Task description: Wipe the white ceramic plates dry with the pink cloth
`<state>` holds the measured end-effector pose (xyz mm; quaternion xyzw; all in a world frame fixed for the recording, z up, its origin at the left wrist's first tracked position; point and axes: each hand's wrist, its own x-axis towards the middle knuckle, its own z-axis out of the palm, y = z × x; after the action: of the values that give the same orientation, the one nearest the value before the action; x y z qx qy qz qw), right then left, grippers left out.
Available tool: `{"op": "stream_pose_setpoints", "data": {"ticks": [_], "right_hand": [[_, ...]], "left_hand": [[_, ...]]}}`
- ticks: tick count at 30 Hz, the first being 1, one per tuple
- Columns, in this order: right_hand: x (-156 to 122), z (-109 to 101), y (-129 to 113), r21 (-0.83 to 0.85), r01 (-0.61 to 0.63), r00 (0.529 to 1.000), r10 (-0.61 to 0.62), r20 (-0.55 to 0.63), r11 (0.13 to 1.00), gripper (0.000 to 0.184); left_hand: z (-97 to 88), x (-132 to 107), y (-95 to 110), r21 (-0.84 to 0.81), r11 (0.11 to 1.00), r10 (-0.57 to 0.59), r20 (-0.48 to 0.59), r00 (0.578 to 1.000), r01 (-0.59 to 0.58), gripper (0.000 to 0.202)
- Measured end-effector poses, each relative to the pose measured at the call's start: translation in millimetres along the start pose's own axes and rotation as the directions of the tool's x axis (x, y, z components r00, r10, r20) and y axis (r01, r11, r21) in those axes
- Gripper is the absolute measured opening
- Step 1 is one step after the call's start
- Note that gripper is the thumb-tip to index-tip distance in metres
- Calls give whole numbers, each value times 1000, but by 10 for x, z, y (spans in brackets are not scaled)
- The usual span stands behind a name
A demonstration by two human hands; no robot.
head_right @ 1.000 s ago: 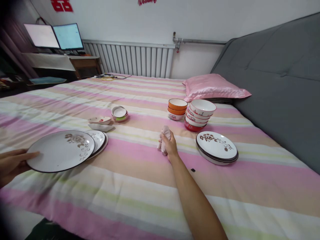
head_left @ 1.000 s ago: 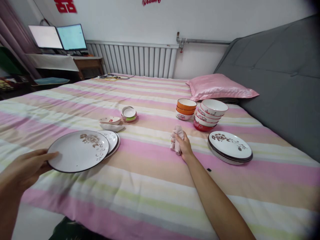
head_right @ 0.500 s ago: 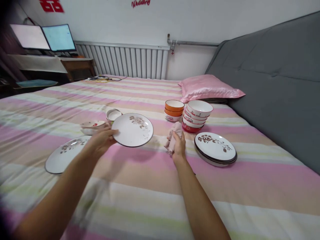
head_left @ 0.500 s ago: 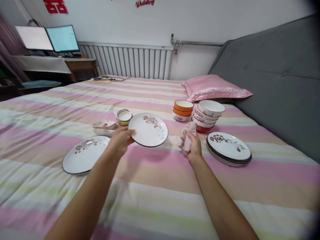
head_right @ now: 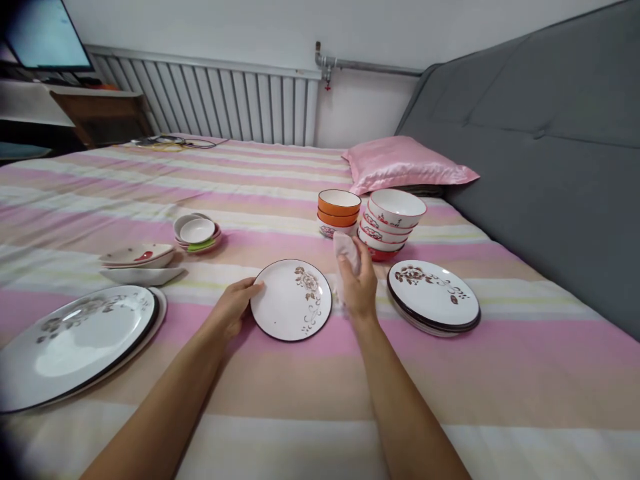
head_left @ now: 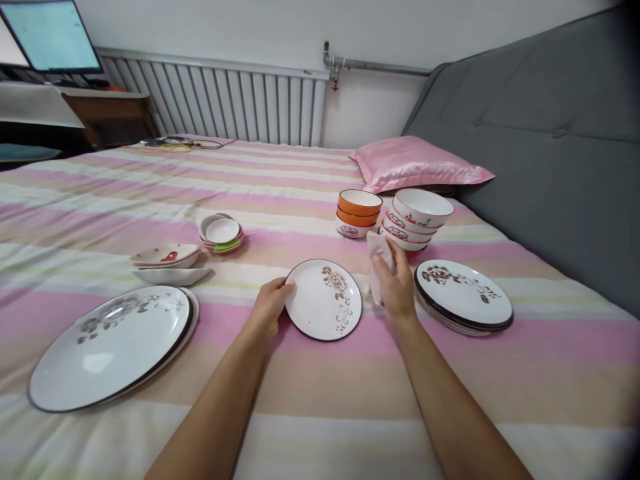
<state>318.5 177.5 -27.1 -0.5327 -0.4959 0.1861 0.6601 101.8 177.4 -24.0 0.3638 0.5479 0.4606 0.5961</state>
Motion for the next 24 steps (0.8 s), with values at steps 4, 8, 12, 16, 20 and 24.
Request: {"op": "stream_pose_setpoints", "data": {"ticks": [4, 8, 12, 16, 20, 24], "right_hand": [[-35, 79, -131, -191, 166, 984, -150, 98, 967, 42], [-126, 140, -163, -403, 323, 933, -217, 288, 856, 37], [-234, 191, -135, -542, 365, 908, -159, 388, 757, 36], [-287, 218, -116, -563, 345, 905, -106, 413, 751, 34], [-311, 243, -134, -489, 357, 891, -132, 435, 796, 34], [-365, 287, -193, -371, 415, 839, -192, 509, 831, 34]], "left_hand": [[8, -11, 22, -6, 1000, 20, 22, 1000, -19, 29], [20, -34, 20, -4, 997, 74, 43, 996, -74, 28], [33, -45, 13, 44, 991, 125, 53, 991, -128, 29], [60, -46, -5, 31, 984, 175, 89, 981, -178, 33], [88, -69, 7, -22, 979, 205, 141, 969, -204, 36], [105, -99, 31, -48, 970, 243, 177, 954, -238, 37]]}}
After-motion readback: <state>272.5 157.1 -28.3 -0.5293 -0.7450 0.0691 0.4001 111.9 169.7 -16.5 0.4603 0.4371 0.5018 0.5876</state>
